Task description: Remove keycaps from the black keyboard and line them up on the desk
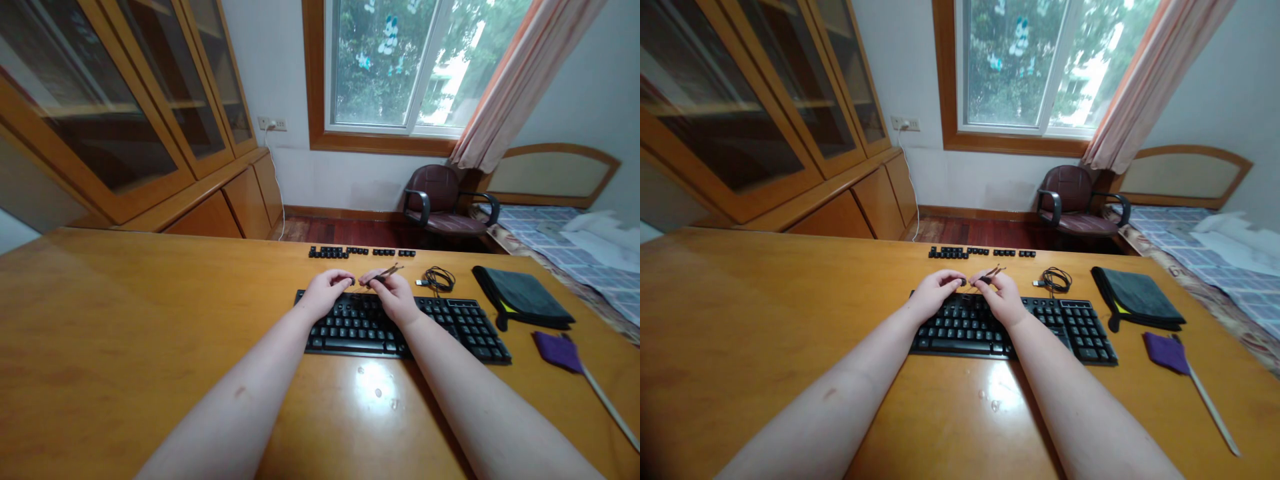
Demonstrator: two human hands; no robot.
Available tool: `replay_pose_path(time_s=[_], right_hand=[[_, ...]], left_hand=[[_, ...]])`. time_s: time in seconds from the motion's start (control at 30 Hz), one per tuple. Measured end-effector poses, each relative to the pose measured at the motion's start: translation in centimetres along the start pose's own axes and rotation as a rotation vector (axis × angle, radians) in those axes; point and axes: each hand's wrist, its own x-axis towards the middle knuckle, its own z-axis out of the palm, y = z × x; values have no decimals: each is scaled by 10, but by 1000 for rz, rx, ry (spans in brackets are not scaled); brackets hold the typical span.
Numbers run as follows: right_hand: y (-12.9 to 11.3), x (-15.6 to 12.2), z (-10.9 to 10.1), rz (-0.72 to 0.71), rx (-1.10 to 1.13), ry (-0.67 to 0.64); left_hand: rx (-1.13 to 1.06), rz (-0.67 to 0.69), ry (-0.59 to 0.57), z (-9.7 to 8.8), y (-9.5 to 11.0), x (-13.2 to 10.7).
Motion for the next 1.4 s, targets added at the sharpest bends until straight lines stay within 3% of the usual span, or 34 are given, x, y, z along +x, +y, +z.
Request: replay_pose_path(time_s=[0.1, 0.2, 0.33, 0.5, 1.0, 1.07, 1.23, 1.4], right_hand=[[1, 0, 0, 36, -15, 100], [3, 2, -1, 38, -165, 162], [2, 5, -2, -38, -377, -16], [1, 5, 1, -19, -408, -201], [8, 7, 5, 12, -505, -275], [8, 7, 5, 25, -500, -274], [0, 7, 3, 27, -487, -300], [-13, 7, 14, -73, -588, -459]], left_hand=[[-14, -1, 26, 0, -3, 1], [20, 2, -24, 0, -1, 0], [2, 6, -54, 0, 1, -1], [-100, -22, -35, 2, -1, -1], [-37, -33, -14, 3, -4, 1], [-63, -37, 35, 3, -4, 2], [-281, -139, 283, -1, -4, 6], [-379, -163, 347, -3, -2, 7]])
